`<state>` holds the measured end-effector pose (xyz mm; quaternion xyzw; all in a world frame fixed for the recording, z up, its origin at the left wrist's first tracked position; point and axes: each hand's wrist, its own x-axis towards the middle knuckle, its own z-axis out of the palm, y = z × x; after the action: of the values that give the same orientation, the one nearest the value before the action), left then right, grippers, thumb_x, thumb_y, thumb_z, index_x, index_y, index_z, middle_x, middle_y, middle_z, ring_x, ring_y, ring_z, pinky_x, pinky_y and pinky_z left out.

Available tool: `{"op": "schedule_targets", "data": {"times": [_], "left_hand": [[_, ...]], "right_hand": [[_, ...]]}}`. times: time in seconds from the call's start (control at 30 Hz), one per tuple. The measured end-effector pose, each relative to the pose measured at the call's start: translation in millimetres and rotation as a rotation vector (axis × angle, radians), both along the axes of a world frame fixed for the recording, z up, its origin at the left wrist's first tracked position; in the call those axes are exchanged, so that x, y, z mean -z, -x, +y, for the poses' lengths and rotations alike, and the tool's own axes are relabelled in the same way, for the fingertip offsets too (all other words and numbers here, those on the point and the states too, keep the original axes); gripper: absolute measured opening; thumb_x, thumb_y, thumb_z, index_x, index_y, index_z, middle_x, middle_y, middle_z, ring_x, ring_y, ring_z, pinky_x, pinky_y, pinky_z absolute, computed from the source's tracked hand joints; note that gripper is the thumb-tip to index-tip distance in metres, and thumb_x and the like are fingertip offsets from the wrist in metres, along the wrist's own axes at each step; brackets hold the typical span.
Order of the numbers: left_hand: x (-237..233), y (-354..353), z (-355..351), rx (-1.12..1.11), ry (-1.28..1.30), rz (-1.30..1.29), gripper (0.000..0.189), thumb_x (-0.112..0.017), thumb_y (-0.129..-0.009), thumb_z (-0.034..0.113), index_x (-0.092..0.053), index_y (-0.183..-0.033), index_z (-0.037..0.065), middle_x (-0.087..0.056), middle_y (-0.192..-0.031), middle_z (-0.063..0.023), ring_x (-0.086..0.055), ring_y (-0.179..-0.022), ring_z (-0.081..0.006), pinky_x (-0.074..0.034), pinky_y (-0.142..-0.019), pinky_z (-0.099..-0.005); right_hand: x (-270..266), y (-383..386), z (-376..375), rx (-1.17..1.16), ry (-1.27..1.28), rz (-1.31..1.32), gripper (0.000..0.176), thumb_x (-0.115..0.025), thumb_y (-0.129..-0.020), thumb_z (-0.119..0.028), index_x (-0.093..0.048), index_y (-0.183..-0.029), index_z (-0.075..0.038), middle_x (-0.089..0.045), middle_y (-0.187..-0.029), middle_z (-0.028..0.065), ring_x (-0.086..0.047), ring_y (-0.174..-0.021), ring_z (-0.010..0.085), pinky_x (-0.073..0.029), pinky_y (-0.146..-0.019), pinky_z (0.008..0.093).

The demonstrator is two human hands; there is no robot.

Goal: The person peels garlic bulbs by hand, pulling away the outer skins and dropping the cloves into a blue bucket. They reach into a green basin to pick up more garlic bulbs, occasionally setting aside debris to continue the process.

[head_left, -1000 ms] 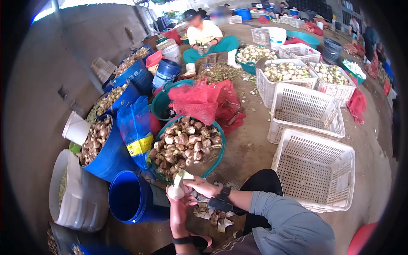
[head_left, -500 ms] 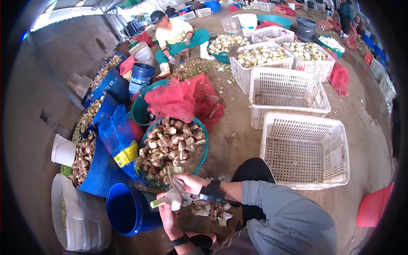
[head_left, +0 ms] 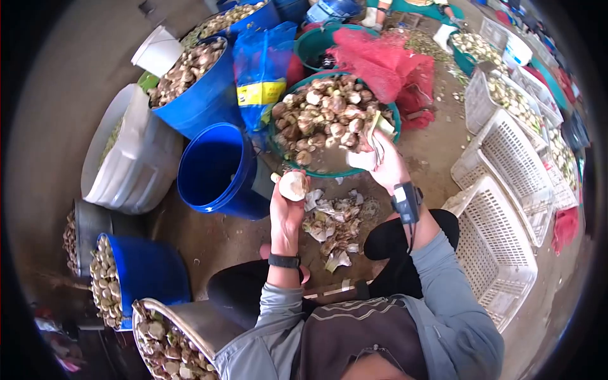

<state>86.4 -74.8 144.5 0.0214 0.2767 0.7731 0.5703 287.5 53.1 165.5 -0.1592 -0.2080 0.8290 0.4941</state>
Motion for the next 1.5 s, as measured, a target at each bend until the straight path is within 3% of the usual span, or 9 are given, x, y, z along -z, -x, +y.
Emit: {"op": "schedule_targets", "data": {"times": [0.1, 0.2, 0.47, 0.67, 0.73, 0.87, 1.13, 1.37, 1.5], "left_hand": [[-1.1, 15.6, 1.4, -0.023, 0.011, -0.011, 0.034, -0.031, -0.099, 0.027, -0.051, -0.107, 0.000, -0.060, -0.105, -0.0139, -0.059, -0.099, -0.0286, -0.049, -0.089, -0.0419], [-1.2, 20.5, 1.9, -0.059, 0.059, 0.009, 0.033, -0.032, -0.098, 0.025, -0.051, -0.107, -0.001, -0.060, -0.106, -0.0148, -0.059, -0.098, -0.0280, -0.050, -0.088, -0.0414], [26.0, 43.4, 7.9, -0.085, 0.050, -0.154, 0.029, -0.035, -0.095, 0.018, -0.051, -0.110, -0.002, -0.062, -0.104, -0.0137, -0.060, -0.100, -0.0291, -0.049, -0.089, -0.0456], [52.3, 43.3, 35.1, -0.197, 0.108, -0.131, 0.035, -0.029, -0.098, 0.026, -0.040, -0.124, 0.004, -0.053, -0.118, -0.0143, -0.060, -0.091, -0.0274, -0.053, -0.072, -0.0392], [23.7, 15.8, 40.2, -0.108, 0.067, 0.270, 0.040, -0.028, -0.099, 0.027, -0.029, -0.134, 0.010, -0.043, -0.130, -0.0144, -0.059, -0.096, -0.0275, -0.051, -0.080, -0.0415], [-14.3, -13.4, 60.8, 0.204, -0.128, 0.720, 0.060, -0.043, -0.095, 0.022, -0.012, -0.144, 0.007, -0.027, -0.144, -0.0162, -0.027, -0.133, -0.0276, -0.021, -0.110, -0.0419], [52.7, 19.2, 66.6, -0.009, 0.090, 0.227, 0.041, -0.047, -0.093, 0.027, -0.045, -0.127, 0.003, -0.053, -0.118, -0.0086, -0.049, -0.110, -0.0179, -0.037, -0.098, -0.0345], [94.4, 20.5, 59.6, -0.015, 0.264, 0.178, 0.035, -0.056, -0.088, 0.033, -0.056, -0.112, 0.008, -0.059, -0.096, -0.0056, -0.054, -0.092, -0.0161, -0.042, -0.084, -0.0320], [112.3, 26.5, 48.2, -0.012, 0.365, 0.195, 0.029, -0.050, -0.092, 0.024, -0.052, -0.115, 0.007, -0.060, -0.095, -0.0073, -0.056, -0.087, -0.0159, -0.045, -0.080, -0.0311]], "right_hand": [[55.1, 25.9, -10.0, -0.089, -0.173, -0.412, 0.018, -0.056, -0.087, -0.024, -0.058, -0.091, -0.007, -0.061, -0.076, 0.0036, -0.062, -0.066, 0.0186, -0.051, -0.063, 0.0371], [50.9, 54.9, -29.7, -0.269, -1.517, -1.529, 0.020, -0.063, -0.082, -0.019, -0.056, -0.097, -0.008, -0.063, -0.082, 0.0133, -0.064, -0.070, 0.0246, -0.049, -0.061, 0.0353], [41.8, 122.3, -23.6, -0.459, -0.500, -0.687, 0.011, -0.057, -0.088, -0.012, -0.055, -0.095, -0.004, -0.057, -0.074, 0.0014, -0.051, -0.060, 0.0068, -0.043, -0.048, 0.0219], [39.0, 126.5, -26.7, -0.324, -1.092, -0.775, 0.046, -0.060, -0.089, -0.021, -0.040, -0.130, -0.012, -0.052, -0.114, 0.0035, -0.053, -0.099, 0.0133, -0.048, -0.074, 0.0279], [55.6, 112.5, -18.8, -0.681, -0.369, -0.462, 0.053, -0.064, -0.084, -0.011, -0.038, -0.130, -0.011, -0.050, -0.116, 0.0027, -0.051, -0.104, 0.0150, -0.047, -0.082, 0.0298], [-7.5, 19.0, 47.3, -0.507, -0.737, -0.567, 0.065, -0.068, -0.077, -0.005, -0.032, -0.131, -0.007, -0.049, -0.118, 0.0062, -0.052, -0.106, 0.0167, -0.048, -0.088, 0.0306], [-80.2, -292.2, -19.0, -0.926, -0.867, -2.561, 0.079, -0.081, -0.057, -0.017, -0.046, -0.128, -0.013, -0.059, -0.108, 0.0153, -0.057, -0.100, 0.0337, -0.047, -0.083, 0.0383], [75.6, -1.8, 124.6, -0.212, -1.794, -1.497, 0.035, -0.050, -0.081, -0.014, -0.055, -0.116, -0.014, -0.061, -0.098, 0.0084, -0.060, -0.082, 0.0278, -0.050, -0.069, 0.0377], [152.4, 164.0, 141.9, -0.149, -1.588, -1.862, 0.031, -0.044, -0.085, -0.013, -0.059, -0.112, -0.016, -0.058, -0.095, 0.0127, -0.061, -0.090, 0.0284, -0.050, -0.071, 0.0418]]}}
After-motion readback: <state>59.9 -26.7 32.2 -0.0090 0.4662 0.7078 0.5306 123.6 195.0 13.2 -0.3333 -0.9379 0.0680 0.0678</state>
